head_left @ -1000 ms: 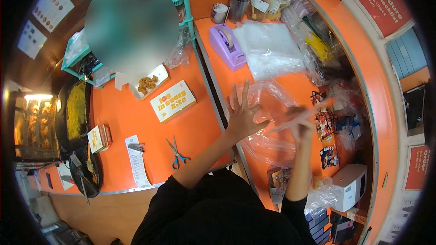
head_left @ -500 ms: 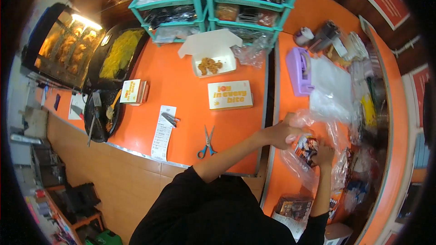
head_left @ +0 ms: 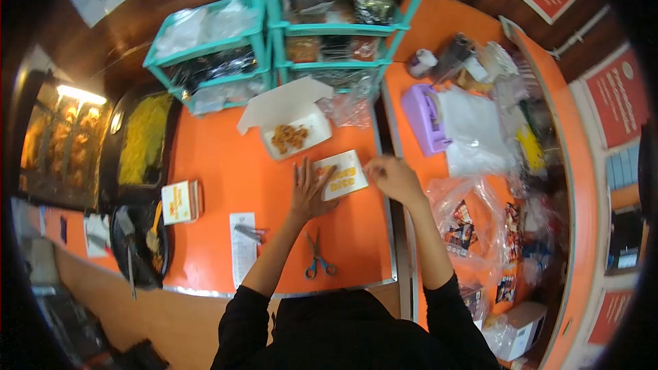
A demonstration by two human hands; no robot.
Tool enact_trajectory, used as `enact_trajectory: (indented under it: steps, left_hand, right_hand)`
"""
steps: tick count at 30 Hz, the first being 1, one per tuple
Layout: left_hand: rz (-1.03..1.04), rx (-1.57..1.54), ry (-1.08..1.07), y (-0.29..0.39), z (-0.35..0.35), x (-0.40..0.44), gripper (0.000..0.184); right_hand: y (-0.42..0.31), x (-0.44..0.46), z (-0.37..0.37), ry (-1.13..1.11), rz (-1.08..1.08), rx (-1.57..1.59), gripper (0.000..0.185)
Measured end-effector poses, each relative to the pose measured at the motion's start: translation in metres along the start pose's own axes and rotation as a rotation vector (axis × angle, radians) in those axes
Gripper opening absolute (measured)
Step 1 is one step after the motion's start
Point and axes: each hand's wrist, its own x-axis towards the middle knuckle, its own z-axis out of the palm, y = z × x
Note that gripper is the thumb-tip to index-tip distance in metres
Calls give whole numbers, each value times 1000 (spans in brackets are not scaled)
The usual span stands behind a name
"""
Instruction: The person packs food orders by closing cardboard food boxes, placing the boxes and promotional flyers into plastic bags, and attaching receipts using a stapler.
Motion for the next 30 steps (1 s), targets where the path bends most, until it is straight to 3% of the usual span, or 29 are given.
enact_trajectory:
  steps: [2, 4, 7, 9, 10, 11, 13, 17, 19, 20, 22, 24, 26, 30]
  left_hand:
    - [-88, -29, -111, 10, -7, 7, 89]
    - [-54, -36, -165, 8, -6, 11, 88]
    - [-16, -11, -158, 5, 0, 15, 86]
    - [11, 19, -128, 4, -4, 15, 86]
    - [-29, 24, -275, 3, -15, 22, 87]
    - [-66, 29, -422, 5, -26, 26, 87]
    - [-45, 14, -408, 14, -41, 28, 89]
    - [34, -65, -256, 77, -95, 48, 90]
    - [147, -121, -199, 118, -125, 63, 88]
    - [239, -127, -167, 142, -142, 73, 86]
    - [349, -137, -130, 186, -150, 88, 85]
    - [559, -279, -112, 229, -146, 100, 84]
    - [675, -427, -226, 271, -130, 109, 84]
    - [806, -544, -305, 338, -47, 102, 89]
  right_hand:
    - [31, 2, -11, 673, 278, 362, 21]
    - [59, -12, -40, 1019, 538, 169, 21]
    - [154, 3, -33, 924, 541, 206, 27]
    - [198, 21, -27, 506, 519, 442, 32]
    - [200, 22, -27, 538, 538, 365, 27]
    - [180, 12, -32, 534, 544, 375, 27]
    - [101, -29, -62, 919, 335, 364, 23]
    - [39, -152, -68, 442, 400, 783, 18]
    - [58, -208, -29, 254, 603, 800, 13]
    - [62, -230, -8, 278, 629, 803, 13]
    - [69, -262, 27, 269, 879, 101, 15]
    - [79, -281, 47, 392, 851, 225, 19]
    - [93, -295, 63, 533, 759, 298, 31]
    - [142, -322, 103, 500, 828, 531, 39]
